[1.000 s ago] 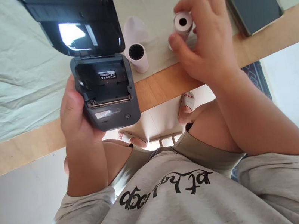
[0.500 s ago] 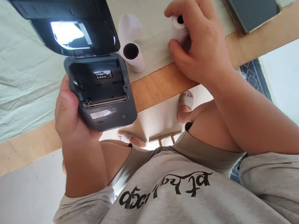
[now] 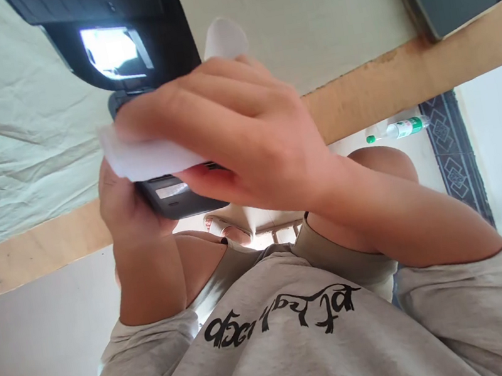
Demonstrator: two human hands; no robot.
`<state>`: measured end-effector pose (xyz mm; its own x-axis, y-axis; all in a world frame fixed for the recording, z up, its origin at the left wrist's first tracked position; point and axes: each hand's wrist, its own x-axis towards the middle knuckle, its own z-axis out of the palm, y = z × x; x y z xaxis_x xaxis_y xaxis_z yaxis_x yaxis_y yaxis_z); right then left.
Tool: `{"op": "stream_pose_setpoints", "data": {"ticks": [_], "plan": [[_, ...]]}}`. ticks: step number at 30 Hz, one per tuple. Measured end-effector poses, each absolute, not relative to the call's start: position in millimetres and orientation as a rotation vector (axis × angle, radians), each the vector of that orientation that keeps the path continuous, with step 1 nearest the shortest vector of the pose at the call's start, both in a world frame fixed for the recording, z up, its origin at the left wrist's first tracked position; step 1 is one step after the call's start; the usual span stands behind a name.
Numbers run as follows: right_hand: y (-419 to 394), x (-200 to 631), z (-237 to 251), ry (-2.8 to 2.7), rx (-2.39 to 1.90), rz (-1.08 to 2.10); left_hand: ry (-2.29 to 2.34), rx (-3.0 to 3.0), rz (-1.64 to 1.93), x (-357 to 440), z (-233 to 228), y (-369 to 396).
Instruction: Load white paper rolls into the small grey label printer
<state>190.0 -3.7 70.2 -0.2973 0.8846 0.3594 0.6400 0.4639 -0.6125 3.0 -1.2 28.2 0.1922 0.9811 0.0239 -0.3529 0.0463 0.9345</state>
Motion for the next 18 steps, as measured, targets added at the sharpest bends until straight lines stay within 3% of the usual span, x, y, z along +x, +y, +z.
{"op": "stream_pose_setpoints", "data": {"ticks": [4,8,18], "plan": [[-3,176,67,-2.042,-1.18,0.103,0.764,1.081,1.23,2,18,0],[2,177,68,-2.123,-1.34,0.155,0.731,1.084,1.23,1,13,2],[8,172,49,-1.996,-1.162,0.028,0.736,1.093,1.191,-2,14,3]]}}
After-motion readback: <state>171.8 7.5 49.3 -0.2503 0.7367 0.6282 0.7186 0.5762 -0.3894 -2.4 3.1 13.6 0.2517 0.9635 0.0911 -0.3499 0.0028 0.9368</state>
